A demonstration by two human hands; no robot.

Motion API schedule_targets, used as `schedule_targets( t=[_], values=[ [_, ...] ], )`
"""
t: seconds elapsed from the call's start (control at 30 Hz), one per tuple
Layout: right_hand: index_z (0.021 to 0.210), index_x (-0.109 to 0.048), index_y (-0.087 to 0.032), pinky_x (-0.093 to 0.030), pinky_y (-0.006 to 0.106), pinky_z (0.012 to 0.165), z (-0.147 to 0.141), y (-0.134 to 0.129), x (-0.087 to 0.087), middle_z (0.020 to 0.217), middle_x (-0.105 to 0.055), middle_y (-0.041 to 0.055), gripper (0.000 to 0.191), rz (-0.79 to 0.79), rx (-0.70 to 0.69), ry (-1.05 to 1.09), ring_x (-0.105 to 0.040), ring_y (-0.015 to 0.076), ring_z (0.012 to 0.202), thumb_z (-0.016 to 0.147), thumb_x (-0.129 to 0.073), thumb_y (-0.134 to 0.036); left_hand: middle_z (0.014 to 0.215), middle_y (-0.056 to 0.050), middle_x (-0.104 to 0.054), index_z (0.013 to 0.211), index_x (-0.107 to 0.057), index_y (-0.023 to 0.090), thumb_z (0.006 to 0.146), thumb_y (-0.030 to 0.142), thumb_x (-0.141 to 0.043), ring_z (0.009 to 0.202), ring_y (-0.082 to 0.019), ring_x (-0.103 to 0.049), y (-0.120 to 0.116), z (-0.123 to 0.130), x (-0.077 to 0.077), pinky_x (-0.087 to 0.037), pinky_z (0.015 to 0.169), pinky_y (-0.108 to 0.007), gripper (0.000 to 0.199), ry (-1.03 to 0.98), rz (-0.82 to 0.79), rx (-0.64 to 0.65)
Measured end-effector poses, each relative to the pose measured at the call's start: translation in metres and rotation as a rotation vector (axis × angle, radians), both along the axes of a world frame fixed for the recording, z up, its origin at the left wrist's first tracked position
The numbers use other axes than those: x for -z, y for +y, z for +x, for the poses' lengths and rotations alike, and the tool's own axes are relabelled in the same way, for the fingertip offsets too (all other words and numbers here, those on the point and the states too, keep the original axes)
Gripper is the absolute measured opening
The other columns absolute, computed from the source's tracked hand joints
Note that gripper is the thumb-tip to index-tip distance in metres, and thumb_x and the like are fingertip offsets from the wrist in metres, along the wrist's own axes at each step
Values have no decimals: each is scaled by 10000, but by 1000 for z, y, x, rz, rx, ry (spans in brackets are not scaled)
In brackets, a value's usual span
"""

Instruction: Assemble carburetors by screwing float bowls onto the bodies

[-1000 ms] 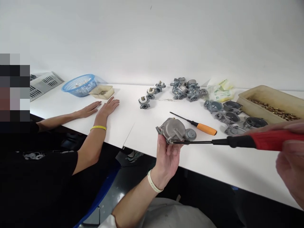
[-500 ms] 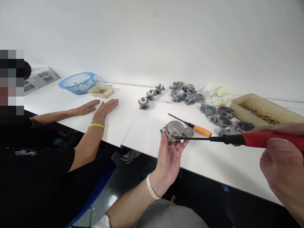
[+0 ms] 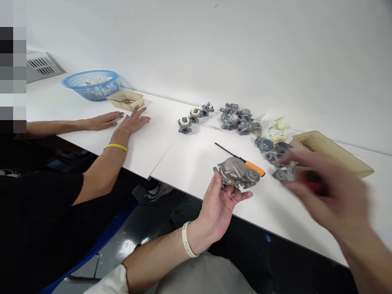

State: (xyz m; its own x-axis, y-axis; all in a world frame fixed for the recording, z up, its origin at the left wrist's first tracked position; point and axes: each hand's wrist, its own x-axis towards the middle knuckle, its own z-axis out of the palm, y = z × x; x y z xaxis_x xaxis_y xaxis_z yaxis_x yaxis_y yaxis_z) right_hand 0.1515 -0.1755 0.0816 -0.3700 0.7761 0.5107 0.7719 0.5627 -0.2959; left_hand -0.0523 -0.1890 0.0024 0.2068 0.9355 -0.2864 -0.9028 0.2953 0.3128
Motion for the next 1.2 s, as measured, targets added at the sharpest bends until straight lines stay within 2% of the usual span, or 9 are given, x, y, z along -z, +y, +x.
schedule_targets(
  t=[0.07,0.13,0.2,0.23,0.33,0.53,0.7,0.97,1.2],
  values=[
    [1541,-375,-367,-588,294,704,-12,23,8,1381,-613,76,743,-118,-114,-118,-696,213,971,888,-665,-571,581,60,-417,944,-598,159,959,528,-593,551,-91,-482,-5,0,-1,-613,780,-361,369,5,35,44],
    [1607,-218,-393,-587,292,638,-16,36,16,1468,-549,78,916,-293,-229,-188,-710,207,895,851,-690,-608,583,67,-408,1000,-593,162,963,515,-598,551,-89,-486,-10,1,-1,-606,727,-332,355,-5,64,89],
    [1602,-228,-405,-589,283,648,-14,38,23,1463,-552,71,895,-391,-303,-160,-711,192,880,860,-696,-578,582,73,-394,1021,-581,165,956,512,-613,551,-88,-492,-12,2,-1,-599,702,-315,355,-30,85,133],
    [1592,-260,-402,-597,287,699,-13,37,25,1449,-563,67,855,-405,-330,-134,-710,201,943,871,-695,-548,582,75,-386,1010,-573,166,948,514,-624,552,-87,-489,-13,2,-1,-596,690,-308,357,-45,91,149],
    [1562,-335,-371,-592,310,854,-9,29,28,1426,-573,75,778,-366,-369,-57,-660,236,1153,884,-702,-479,593,80,-362,964,-542,176,915,517,-672,545,-79,-454,-15,2,-3,-581,636,-279,368,-81,75,179],
    [1561,-349,-328,-537,368,1026,-11,20,28,1453,-545,87,769,-234,-349,-70,-565,259,1310,892,-679,-516,626,76,-362,1004,-537,194,918,496,-673,550,-74,-435,-18,0,-4,-553,574,-241,342,-142,85,238],
    [1570,-341,-301,-549,365,1012,-12,15,29,1433,-555,105,760,-173,-331,-73,-582,266,1290,912,-646,-527,616,78,-357,974,-526,185,942,505,-628,547,-70,-437,-21,3,-4,-564,576,-242,337,-164,86,234],
    [1578,-330,-311,-564,338,970,-17,11,31,1457,-540,102,762,-176,-305,-66,-605,266,1260,912,-662,-475,622,80,-356,947,-522,180,907,533,-661,554,-66,-436,-22,3,-5,-570,596,-248,382,-141,65,218],
    [1561,-358,-298,-562,315,952,-18,9,33,1429,-560,94,742,-161,-280,-64,-615,251,1238,911,-658,-493,616,79,-359,951,-523,177,955,498,-616,553,-68,-441,-23,6,-2,-570,608,-254,334,-118,72,194]
  ],
)
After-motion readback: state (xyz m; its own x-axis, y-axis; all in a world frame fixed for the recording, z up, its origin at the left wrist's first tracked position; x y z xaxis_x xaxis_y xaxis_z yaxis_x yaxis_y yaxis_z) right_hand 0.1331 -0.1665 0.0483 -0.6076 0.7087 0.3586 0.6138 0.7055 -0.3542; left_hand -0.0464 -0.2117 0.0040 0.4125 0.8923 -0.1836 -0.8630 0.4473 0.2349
